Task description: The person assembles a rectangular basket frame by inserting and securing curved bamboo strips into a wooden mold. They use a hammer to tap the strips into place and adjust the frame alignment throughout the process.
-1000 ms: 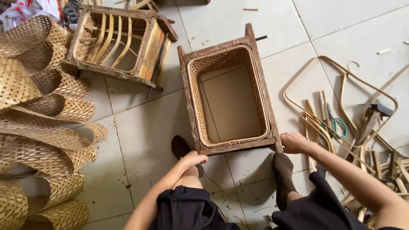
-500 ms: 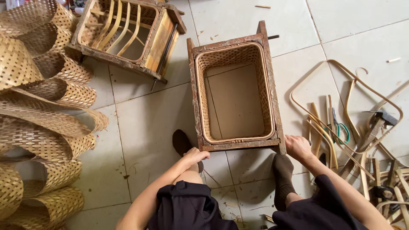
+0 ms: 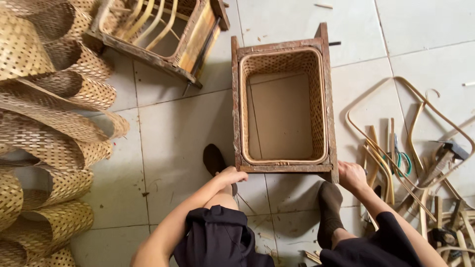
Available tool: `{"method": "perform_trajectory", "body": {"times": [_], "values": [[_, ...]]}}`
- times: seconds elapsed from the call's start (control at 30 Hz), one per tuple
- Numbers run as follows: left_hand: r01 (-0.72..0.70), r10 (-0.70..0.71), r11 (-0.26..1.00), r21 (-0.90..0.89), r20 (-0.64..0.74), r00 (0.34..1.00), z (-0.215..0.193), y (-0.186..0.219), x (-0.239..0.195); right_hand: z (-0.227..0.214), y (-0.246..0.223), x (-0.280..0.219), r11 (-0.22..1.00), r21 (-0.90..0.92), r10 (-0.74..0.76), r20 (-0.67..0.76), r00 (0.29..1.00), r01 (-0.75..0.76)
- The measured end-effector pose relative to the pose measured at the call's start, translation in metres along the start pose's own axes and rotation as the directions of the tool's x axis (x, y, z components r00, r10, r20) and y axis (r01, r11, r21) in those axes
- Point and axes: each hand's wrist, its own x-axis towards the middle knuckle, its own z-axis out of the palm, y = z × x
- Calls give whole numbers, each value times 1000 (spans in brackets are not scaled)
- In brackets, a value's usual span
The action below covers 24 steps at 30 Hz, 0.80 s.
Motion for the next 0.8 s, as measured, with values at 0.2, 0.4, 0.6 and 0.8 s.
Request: {"method": "perform_trajectory", "body": {"times": [0.2, 0.4, 0.6, 0.8], "values": [[-22, 21, 999, -44, -38, 999, 14, -7, -2, 8, -1, -12, 996, -77, 43, 89, 995, -37], [-27, 27, 1000, -1, -16, 1000, 2, 1, -4, 11, 4, -3, 997, -82, 0, 44, 999, 3], [-38, 38, 999, -24, -2, 999, -2, 5, -11, 15, 6, 0, 996, -88, 21, 62, 998, -16], [5, -5, 1000, 20, -4, 1000, 6, 0, -9, 20, 6, -11, 988, -148, 54, 141, 989, -33]]}}
